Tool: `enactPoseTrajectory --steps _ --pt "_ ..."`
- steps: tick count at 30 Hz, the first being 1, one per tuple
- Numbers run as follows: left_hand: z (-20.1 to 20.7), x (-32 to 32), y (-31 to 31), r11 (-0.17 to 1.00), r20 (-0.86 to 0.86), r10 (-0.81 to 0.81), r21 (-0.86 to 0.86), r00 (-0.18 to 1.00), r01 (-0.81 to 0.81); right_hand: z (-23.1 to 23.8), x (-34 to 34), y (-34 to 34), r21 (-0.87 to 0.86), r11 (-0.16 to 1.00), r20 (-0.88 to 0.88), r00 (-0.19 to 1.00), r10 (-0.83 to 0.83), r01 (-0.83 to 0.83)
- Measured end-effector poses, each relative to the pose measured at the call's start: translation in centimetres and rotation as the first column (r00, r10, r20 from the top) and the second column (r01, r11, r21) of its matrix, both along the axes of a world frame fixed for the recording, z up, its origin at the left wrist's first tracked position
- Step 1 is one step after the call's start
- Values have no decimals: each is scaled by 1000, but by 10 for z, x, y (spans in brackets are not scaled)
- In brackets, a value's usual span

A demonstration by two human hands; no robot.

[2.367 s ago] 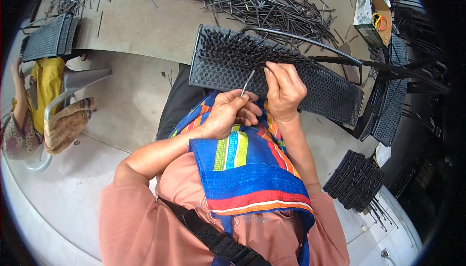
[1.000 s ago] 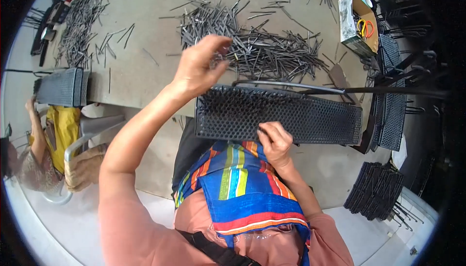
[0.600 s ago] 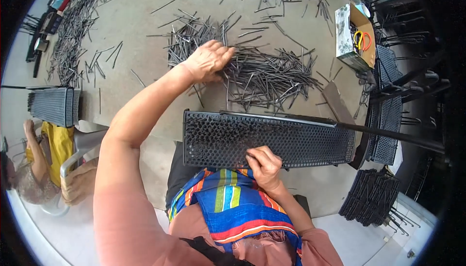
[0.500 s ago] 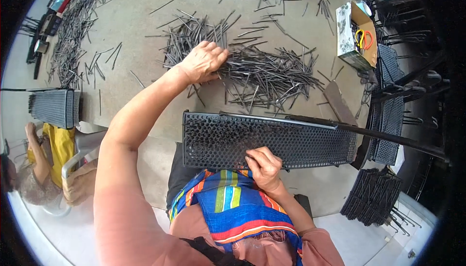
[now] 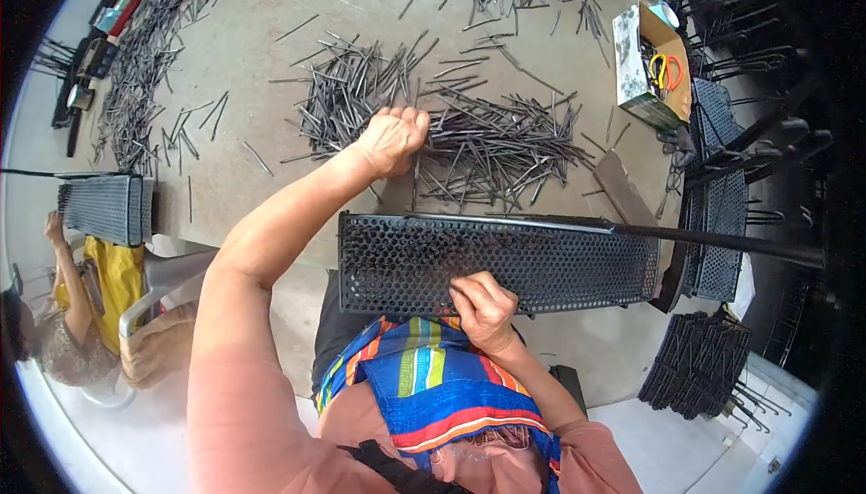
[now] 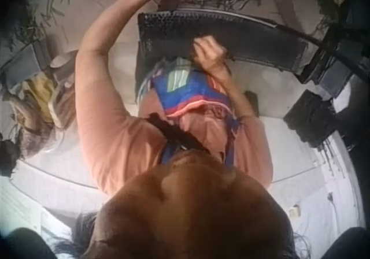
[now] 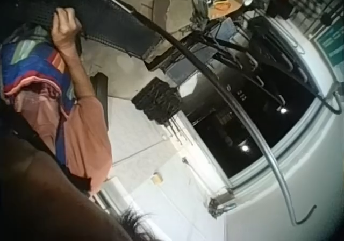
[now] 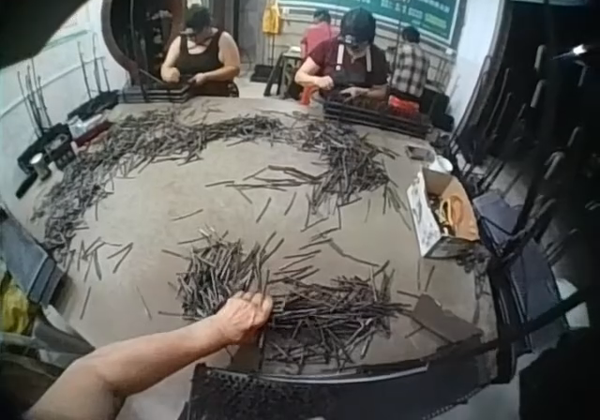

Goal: Manually inserting thin metal rods into a perforated metal grid or plate structure.

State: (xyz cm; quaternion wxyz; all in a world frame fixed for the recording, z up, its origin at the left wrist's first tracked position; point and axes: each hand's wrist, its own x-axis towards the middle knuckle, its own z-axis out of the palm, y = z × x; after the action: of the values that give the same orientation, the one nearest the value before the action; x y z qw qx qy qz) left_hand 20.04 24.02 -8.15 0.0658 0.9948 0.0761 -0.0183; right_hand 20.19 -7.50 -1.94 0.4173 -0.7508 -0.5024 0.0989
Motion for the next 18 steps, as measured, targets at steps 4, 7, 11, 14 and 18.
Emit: enactPoseTrajectory --steps 4,7,11,14,18 --pt "-2 -4 -7 999 9 -36 24 999 36 -1 -1 -1 1 1000 35 999 -13 13" --pt "-8 -3 -11 999 96 -27 31 995 24 -1 -4 -1 1 1000 57 998 -17 17" --pt "7 -3 -12 988 14 126 -87 992 -124 -1 -6 0 15 1000 37 999 -24 24" --pt "17 -9 -15 975 130 166 -173 978 -142 -2 -4 -2 29 999 -15 1000 -21 21" --pt "33 -13 -4 886 231 350 -395 908 -242 11 -5 5 73 997 -90 996 13 -7"
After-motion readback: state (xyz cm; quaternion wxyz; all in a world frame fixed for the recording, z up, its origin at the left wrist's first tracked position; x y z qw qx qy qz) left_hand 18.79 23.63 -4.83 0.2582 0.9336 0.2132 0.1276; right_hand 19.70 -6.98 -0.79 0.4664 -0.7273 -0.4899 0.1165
